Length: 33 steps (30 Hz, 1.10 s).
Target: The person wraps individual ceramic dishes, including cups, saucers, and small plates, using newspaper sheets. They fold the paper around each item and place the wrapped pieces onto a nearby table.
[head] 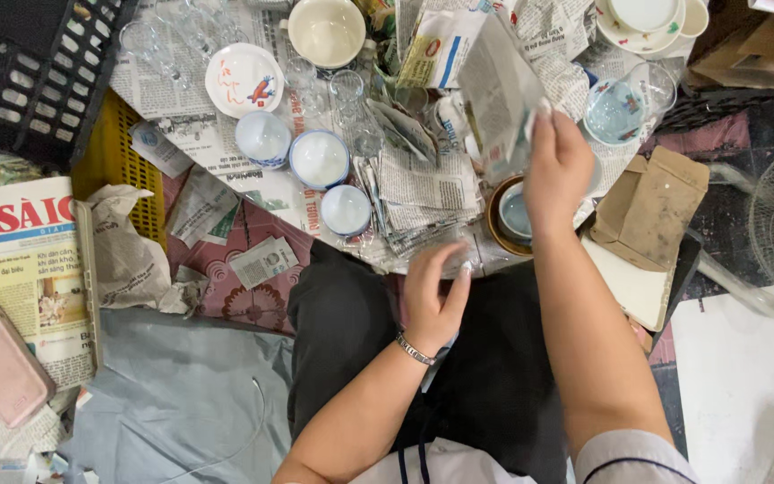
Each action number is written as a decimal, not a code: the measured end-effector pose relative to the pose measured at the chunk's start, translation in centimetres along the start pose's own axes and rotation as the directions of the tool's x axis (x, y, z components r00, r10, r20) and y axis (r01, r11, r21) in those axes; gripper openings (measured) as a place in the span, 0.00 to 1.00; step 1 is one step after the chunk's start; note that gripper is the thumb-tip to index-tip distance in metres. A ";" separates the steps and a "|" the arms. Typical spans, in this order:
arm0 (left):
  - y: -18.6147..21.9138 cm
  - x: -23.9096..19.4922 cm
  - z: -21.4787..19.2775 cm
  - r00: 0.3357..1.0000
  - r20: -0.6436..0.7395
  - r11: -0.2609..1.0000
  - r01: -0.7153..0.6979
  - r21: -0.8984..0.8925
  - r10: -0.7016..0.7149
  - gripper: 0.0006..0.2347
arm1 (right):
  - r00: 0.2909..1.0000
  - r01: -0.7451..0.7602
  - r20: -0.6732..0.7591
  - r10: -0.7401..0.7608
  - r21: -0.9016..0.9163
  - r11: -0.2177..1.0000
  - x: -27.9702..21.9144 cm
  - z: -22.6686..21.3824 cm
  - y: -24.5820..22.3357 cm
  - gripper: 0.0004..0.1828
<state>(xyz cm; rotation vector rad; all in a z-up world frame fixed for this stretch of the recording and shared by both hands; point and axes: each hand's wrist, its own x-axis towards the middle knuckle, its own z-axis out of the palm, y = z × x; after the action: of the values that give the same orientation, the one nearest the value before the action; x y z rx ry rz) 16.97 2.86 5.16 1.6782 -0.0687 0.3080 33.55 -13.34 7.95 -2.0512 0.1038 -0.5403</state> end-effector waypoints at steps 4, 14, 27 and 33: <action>1.2 0.2 -0.9 0.948 0.007 0.937 -0.315 0.152 0.317 0.28 | 0.991 0.056 0.129 -0.040 -0.122 0.991 -7.4 -4.7 -2.2 0.09; -0.8 -4.8 -0.3 0.939 -0.034 0.931 0.332 -0.153 -0.341 0.15 | 0.970 -0.226 0.119 0.213 0.113 0.968 -20.7 -11.8 1.3 0.10; 0.8 -8.9 -5.6 0.849 0.199 0.852 0.514 -0.096 -0.490 0.19 | 0.937 -0.349 0.019 0.350 -0.041 0.936 -23.6 -19.4 4.7 0.10; 4.3 -7.6 -5.6 0.760 0.518 0.340 0.643 -0.686 -0.391 0.21 | 0.929 -0.180 0.213 0.303 -0.456 0.872 -25.2 -21.9 4.2 0.09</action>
<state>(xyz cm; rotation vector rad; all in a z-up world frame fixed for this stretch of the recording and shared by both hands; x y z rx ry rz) 7.82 6.72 8.05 0.6419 0.1253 -0.4363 2.41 -25.84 5.33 -2.4764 0.3369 -0.0623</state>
